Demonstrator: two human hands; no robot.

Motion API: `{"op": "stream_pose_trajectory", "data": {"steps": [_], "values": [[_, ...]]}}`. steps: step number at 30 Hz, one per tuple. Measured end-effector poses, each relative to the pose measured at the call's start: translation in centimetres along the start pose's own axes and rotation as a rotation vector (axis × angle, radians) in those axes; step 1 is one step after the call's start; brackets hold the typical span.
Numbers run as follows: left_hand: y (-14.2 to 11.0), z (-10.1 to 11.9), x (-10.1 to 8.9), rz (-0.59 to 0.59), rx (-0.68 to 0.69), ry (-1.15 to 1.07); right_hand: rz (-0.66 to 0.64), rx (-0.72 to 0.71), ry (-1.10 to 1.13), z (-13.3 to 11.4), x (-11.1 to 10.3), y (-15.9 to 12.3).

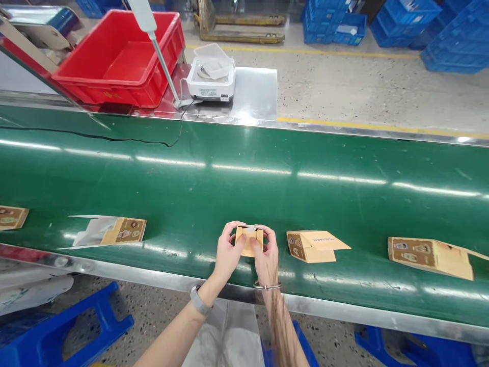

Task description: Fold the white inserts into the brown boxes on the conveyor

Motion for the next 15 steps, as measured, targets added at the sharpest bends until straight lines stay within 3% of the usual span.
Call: {"op": "stream_pose_trajectory", "data": {"steps": [3, 6, 10, 15], "values": [[-0.1, -0.6, 0.6, -0.046, -0.038, 0.01, 0.051, -0.055, -0.084, 0.2, -0.7, -0.3], [-0.7, -0.8, 1.1, -0.214, -0.028, -0.052, 0.031, -0.135, -0.158, -0.1, -1.5, -0.7], [-1.6, 0.8, 0.9, -0.474, 0.18, 0.068, -0.153, -0.264, -0.212, -1.3, -3.0, -0.5], [-0.2, 2.5, 0.1, -0.505, 0.44, 0.35, -0.289, -0.452, -0.392, -3.1, -5.8, 0.8]]}}
Point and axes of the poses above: each hand's wrist, its own y-axis towards the middle knuckle, its own x-axis out of the palm, z = x × y, the point moved 6 cm from there along y, towards the middle knuckle, and after that the axes turned 1 degree about -x, right-handed, at the moved point
